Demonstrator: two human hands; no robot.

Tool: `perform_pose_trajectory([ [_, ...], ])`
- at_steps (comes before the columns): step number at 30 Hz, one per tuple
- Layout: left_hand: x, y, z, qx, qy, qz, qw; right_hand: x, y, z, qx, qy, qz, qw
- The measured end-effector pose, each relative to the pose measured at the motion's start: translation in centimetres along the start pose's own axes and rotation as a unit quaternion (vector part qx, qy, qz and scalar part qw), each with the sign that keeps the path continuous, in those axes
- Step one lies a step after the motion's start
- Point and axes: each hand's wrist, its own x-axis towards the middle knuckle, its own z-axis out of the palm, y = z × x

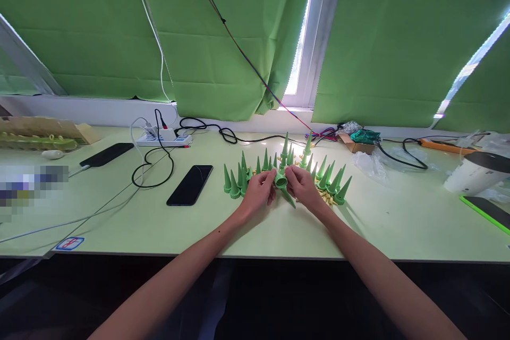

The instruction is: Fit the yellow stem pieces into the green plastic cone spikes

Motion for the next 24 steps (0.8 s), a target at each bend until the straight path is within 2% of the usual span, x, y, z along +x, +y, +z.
perform_pose_trajectory([
  [12, -0.84, 0.75, 0.07, 0.127, 0.026, 0.079, 0.988, 0.29, 0.35, -0.11, -0.026, 0.009, 0.036, 0.999],
  [17, -0.71, 0.34, 0.23, 0.181, 0.048, 0.121, 0.975, 0.38, 0.51, -0.15, -0.005, 0.012, 0.06, 0.998],
  [24, -0.62, -0.2, 0.21, 0.223, 0.044, 0.186, 0.956, 0.52, 1.11, -0.2, -0.001, 0.03, 0.07, 0.997],
])
